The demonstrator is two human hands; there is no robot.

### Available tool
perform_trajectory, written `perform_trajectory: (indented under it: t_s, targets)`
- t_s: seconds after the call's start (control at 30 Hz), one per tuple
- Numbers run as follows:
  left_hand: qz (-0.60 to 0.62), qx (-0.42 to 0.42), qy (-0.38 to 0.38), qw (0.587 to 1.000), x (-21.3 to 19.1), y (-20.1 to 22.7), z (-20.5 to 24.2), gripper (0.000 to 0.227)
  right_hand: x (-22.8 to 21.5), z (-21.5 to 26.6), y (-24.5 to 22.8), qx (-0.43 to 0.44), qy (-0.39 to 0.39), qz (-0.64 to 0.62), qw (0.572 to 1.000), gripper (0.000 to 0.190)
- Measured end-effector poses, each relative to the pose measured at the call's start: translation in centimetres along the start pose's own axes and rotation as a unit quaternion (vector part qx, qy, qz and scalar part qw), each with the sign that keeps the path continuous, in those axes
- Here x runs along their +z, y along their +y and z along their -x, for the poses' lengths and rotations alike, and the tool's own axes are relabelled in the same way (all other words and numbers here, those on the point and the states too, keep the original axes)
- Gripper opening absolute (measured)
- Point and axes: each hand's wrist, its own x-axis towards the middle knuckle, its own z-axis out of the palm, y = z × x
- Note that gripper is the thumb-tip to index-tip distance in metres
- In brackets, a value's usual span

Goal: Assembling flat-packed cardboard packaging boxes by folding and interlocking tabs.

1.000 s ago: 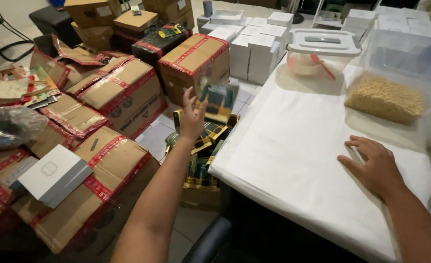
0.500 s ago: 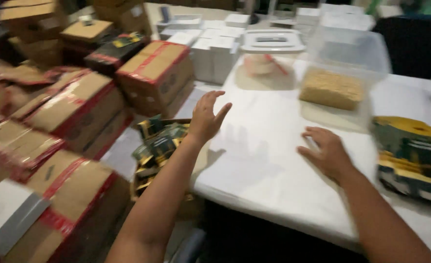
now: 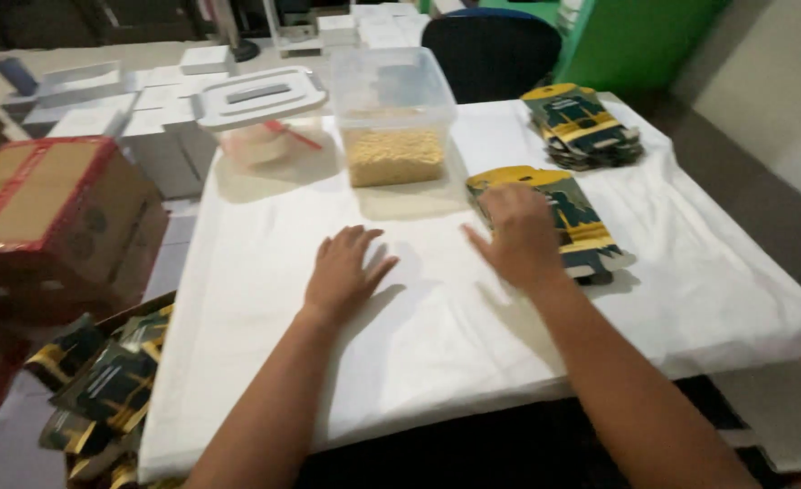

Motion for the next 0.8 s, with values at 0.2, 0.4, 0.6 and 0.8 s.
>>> perform_trajectory:
  t_s: [0.2, 0.4, 0.6, 0.8]
  targets:
    - [0.027, -0.042, -0.026, 0.998, -1.3, 0.6, 0.4, 0.054, -3.1, 2.6, 4.9, 0.210, -0.256, 0.027, 0.943, 0.079]
    - [0.029, -0.049, -0.022, 0.998, -1.2, 0.7, 0.4, 0.049, -7.1, 1.1, 3.7, 0.186, -0.343, 0.000, 0.921, 0.082]
    - [0.075, -0.066, -0.019, 0.995, -2.5, 2.0, 0.8, 0.047, -7.3, 0.0, 5.5, 0.169, -0.388, -0.060, 0.904, 0.047]
    - [0.085, -0.051, 0.005, 0.995, -1.6, 1.1, 0.5, 0.047, -11.0, -5.0, 8.1, 0.104, -0.213, 0.180, 0.955, 0.023]
